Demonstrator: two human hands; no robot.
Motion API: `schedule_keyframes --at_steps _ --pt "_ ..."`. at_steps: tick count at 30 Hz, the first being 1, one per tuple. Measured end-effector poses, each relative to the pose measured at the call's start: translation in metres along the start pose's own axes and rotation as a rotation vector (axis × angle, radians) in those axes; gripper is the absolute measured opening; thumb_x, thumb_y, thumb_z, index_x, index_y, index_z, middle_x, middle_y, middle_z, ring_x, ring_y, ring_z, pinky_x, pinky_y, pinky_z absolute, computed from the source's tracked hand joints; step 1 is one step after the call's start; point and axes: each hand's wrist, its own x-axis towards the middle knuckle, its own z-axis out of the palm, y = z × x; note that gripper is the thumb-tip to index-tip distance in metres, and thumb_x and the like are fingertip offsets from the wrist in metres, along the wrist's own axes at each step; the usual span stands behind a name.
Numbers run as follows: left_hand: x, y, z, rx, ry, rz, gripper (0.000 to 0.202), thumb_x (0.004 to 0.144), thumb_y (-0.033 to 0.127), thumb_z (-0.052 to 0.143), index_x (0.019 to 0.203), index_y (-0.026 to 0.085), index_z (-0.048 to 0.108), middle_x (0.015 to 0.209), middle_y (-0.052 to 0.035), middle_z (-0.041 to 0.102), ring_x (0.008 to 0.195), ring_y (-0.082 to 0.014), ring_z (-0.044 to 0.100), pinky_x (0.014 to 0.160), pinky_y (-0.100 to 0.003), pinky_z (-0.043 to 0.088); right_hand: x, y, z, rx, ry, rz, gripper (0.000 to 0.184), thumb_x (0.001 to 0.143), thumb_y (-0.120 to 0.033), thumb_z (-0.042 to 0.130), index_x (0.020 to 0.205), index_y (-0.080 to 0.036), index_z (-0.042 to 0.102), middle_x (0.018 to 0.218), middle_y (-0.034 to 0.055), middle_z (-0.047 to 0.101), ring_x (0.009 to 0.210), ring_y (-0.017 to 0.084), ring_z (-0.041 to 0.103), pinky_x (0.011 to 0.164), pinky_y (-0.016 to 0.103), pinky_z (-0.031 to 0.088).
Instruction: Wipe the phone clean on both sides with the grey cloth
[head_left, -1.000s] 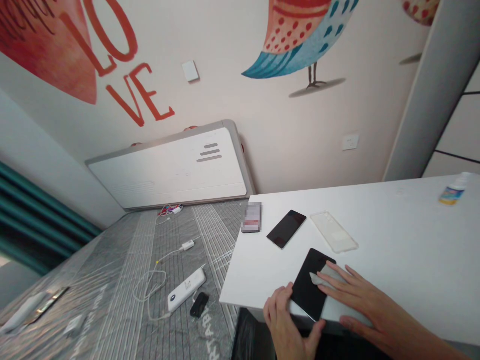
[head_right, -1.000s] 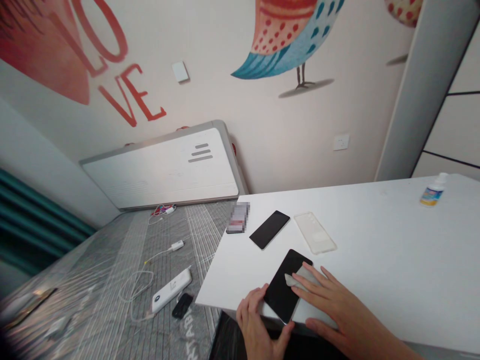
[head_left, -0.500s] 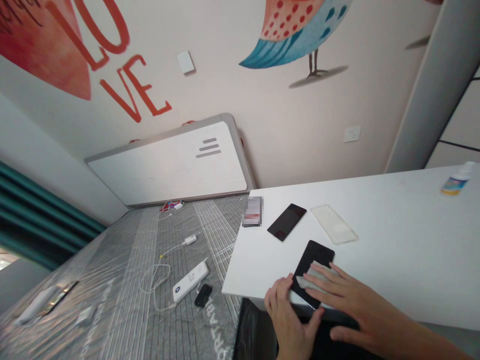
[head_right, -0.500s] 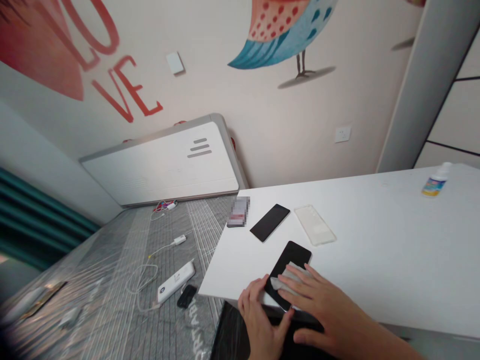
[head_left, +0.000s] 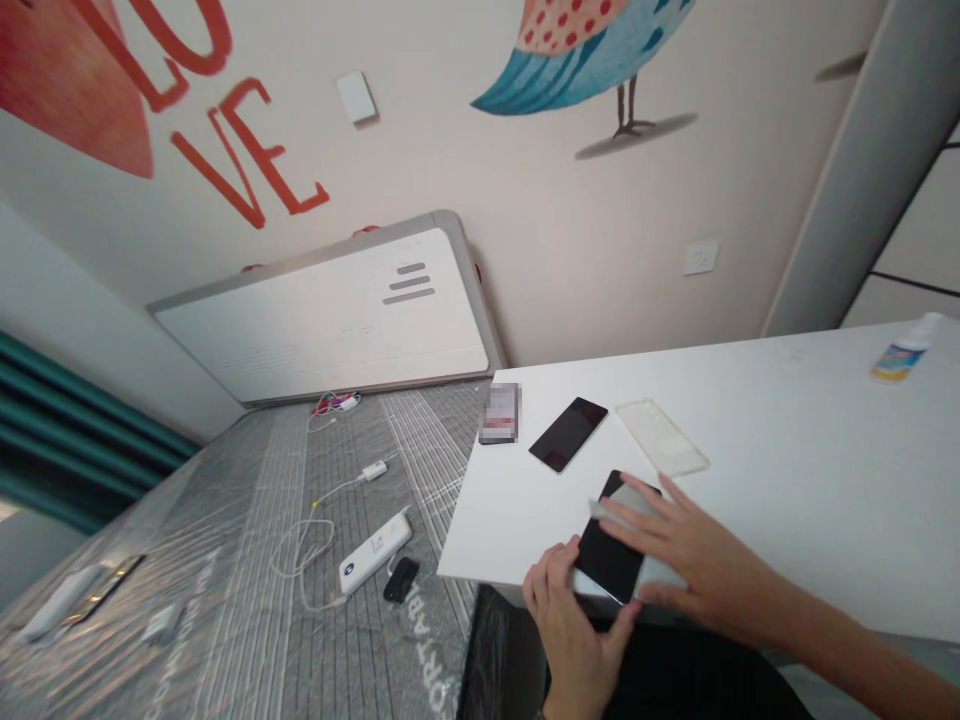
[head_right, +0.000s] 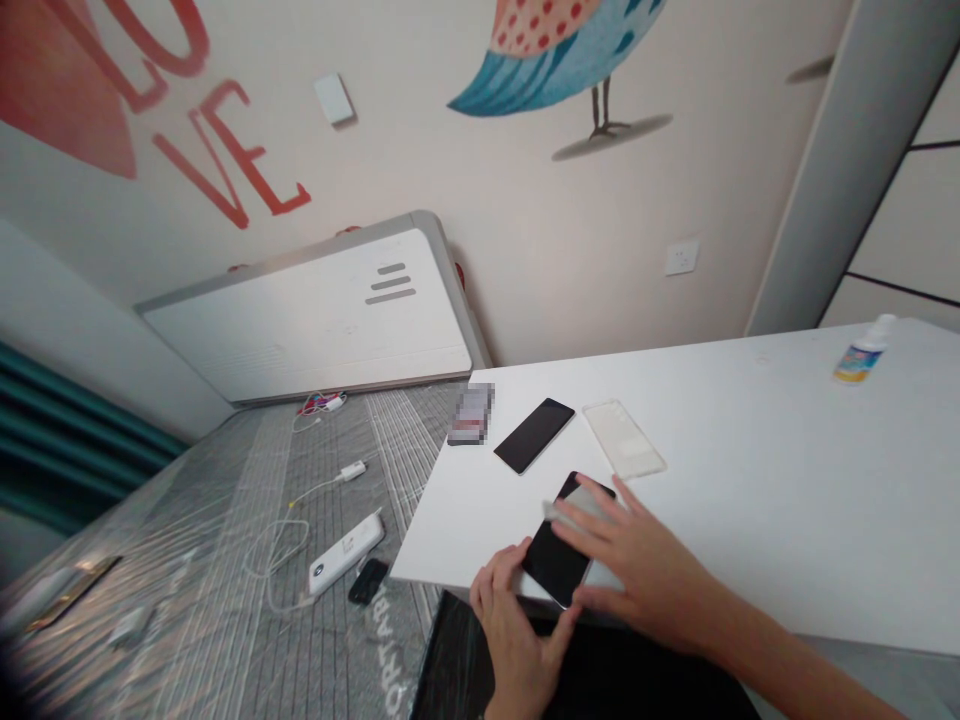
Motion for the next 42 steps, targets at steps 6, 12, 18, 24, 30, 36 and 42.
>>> schedule_keyframes --at_steps 6,12,18,24,30,36,42 --pt "0.001 0.0 0.001 0.009 0.006 -0.006 0.063 0.097 0.065 0.056 0.136 0.015 0.053 0.122 -0.0128 0.068 0.116 -0.0265 0.063 0.1 -0.043 0.044 0.01 -0.001 -0.009 0.032 0.003 0.058 0.067 0.1 -0.064 0.052 0.16 -0.037 0.039 0.162 0.005 0.044 0.157 0.039 0.026 0.123 0.075 0.017" --pt "-0.001 -0.002 0.002 0.008 0.029 0.021 0.063 0.097 0.064 0.056 0.136 0.014 0.052 0.121 -0.0126 0.069 0.115 -0.0261 0.064 0.101 -0.043 0.044 0.006 -0.002 -0.008 0.106 -0.094 -0.109 0.078 0.096 -0.067 0.057 0.163 -0.037 0.031 0.164 0.0061 0.041 0.156 0.035 0.03 0.127 0.065 0.021" --pt "0.0 -0.002 0.002 0.004 0.031 0.02 0.062 0.098 0.063 0.054 0.138 0.015 0.051 0.122 -0.012 0.069 0.116 -0.0259 0.063 0.101 -0.042 0.043 0.0 -0.002 -0.006 0.115 -0.091 -0.109 0.082 0.095 -0.068 0.058 0.164 -0.035 0.028 0.165 0.0059 0.039 0.158 0.035 0.027 0.127 0.064 0.02" --pt "0.0 -0.002 0.002 0.003 0.032 0.009 0.065 0.096 0.064 0.059 0.137 0.014 0.052 0.122 -0.0125 0.068 0.116 -0.026 0.062 0.102 -0.042 0.043 0.006 0.0 -0.011 0.065 -0.035 0.019 0.074 0.098 -0.065 0.055 0.162 -0.034 0.035 0.165 0.0059 0.039 0.159 0.038 0.018 0.126 0.072 0.013" --pt "0.0 -0.002 0.001 0.008 0.04 0.018 0.064 0.096 0.063 0.059 0.136 0.013 0.052 0.121 -0.0124 0.068 0.116 -0.0258 0.063 0.102 -0.042 0.043 -0.002 -0.02 -0.009 0.185 -0.164 -0.054 0.073 0.098 -0.063 0.057 0.163 -0.042 0.029 0.165 -0.0002 0.038 0.158 0.035 0.022 0.126 0.069 0.021" --pt "0.0 -0.003 0.001 0.004 -0.014 0.013 0.066 0.097 0.063 0.056 0.137 0.012 0.051 0.125 -0.0127 0.066 0.12 -0.0258 0.06 0.106 -0.041 0.039 -0.046 0.026 -0.036 0.16 0.194 0.25 0.049 0.101 -0.051 0.056 0.148 -0.037 0.059 0.153 0.0022 0.056 0.141 0.033 0.054 0.119 0.055 0.044" --pt "0.0 0.001 -0.001 0.001 -0.007 -0.002 0.063 0.098 0.063 0.053 0.136 0.013 0.052 0.125 -0.0121 0.066 0.118 -0.0255 0.06 0.104 -0.04 0.039 -0.111 0.1 -0.084 0.135 0.612 0.67 0.045 0.096 -0.064 0.051 0.119 -0.035 0.075 0.128 0.0043 0.074 0.12 0.043 0.068 0.108 0.063 0.053"
